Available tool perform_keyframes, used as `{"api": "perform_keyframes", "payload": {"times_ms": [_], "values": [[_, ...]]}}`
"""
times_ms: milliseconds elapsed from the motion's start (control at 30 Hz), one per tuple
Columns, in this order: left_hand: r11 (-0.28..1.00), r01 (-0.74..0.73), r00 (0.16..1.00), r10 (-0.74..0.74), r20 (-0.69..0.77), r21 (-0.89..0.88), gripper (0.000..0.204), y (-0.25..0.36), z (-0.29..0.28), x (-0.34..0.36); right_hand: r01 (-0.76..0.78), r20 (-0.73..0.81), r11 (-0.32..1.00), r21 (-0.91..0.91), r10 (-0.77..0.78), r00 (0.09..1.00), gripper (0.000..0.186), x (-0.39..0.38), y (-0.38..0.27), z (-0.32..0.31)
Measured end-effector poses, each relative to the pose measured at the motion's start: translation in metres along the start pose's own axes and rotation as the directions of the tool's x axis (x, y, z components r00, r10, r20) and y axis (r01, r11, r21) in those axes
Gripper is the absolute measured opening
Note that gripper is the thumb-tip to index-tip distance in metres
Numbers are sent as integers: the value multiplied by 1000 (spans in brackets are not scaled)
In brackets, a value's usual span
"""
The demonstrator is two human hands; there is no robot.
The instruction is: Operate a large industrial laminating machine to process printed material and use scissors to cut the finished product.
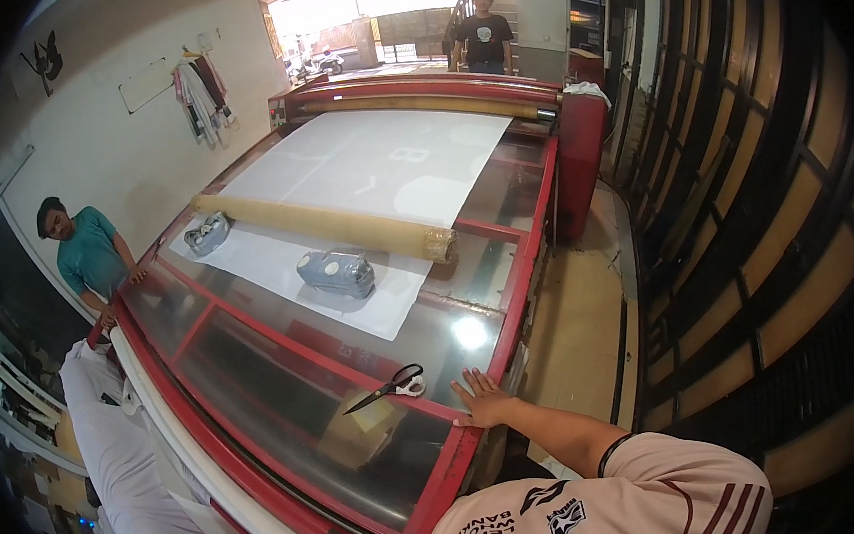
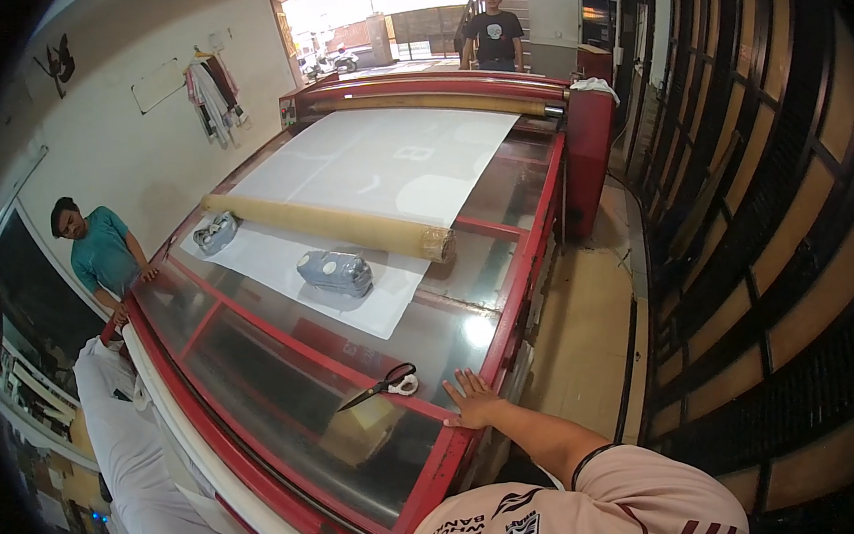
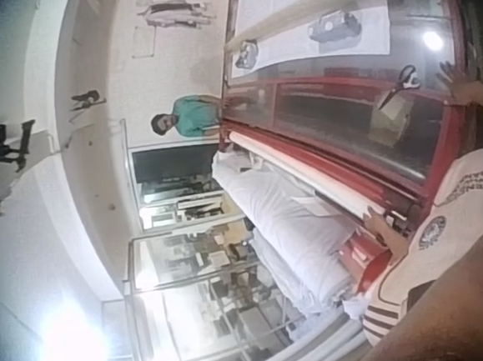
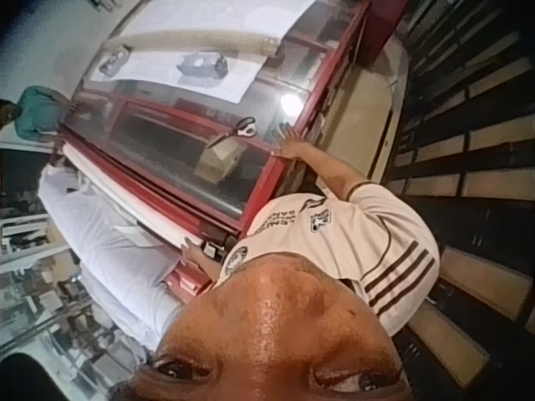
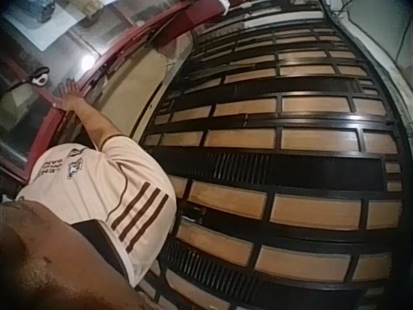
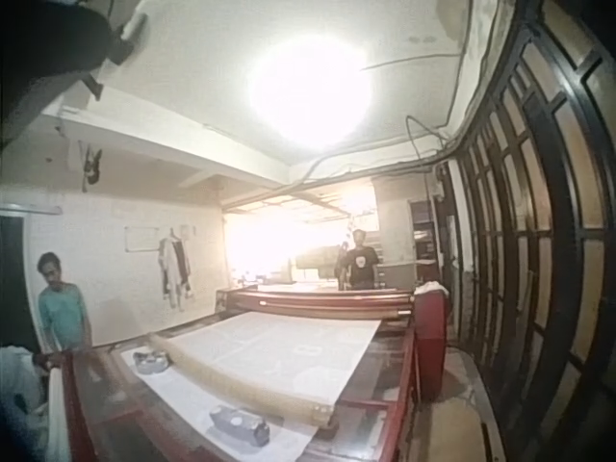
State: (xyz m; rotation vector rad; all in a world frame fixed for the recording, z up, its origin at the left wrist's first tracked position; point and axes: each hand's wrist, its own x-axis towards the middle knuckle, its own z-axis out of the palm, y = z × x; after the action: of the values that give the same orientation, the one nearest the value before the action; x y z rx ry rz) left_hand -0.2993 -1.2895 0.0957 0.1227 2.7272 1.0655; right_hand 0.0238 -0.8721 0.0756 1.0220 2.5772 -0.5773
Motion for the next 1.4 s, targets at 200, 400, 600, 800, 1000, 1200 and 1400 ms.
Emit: {"api": "perform_keyframes", "payload": {"times_ms": [200, 400, 600, 800, 1000, 1200, 1400], "values": [[992, -74, 996, 78, -35, 101, 34, 13, -5, -5, 4, -14, 1000, -13, -4, 1000, 101, 0, 1, 5], [968, -165, 982, 180, -65, 190, 33, 54, 10, -4, 25, -101, 999, -30, -28, 995, 102, 3, 2, 12], [913, -270, 947, 310, -88, 307, 32, 77, 10, -10, 8, -33, 1000, -21, -8, 999, 102, 7, 5, 15], [774, -506, 761, 609, -225, 381, 40, 149, 16, -9, 152, -308, 964, 220, -80, 948, 90, -13, 24, 16], [794, -568, 785, 602, -146, 217, 38, 249, 25, 10, 57, -629, 886, 460, 280, 725, 79, -97, 115, 119], [746, -634, 736, 663, -137, 204, 42, 371, 85, 7, -689, 556, 593, 417, 434, 709, 65, -230, 274, 312], [687, -661, 675, 720, -161, 303, 39, 482, 184, 7, -859, 560, 453, 238, 658, 503, 52, -285, 394, 384]]}}
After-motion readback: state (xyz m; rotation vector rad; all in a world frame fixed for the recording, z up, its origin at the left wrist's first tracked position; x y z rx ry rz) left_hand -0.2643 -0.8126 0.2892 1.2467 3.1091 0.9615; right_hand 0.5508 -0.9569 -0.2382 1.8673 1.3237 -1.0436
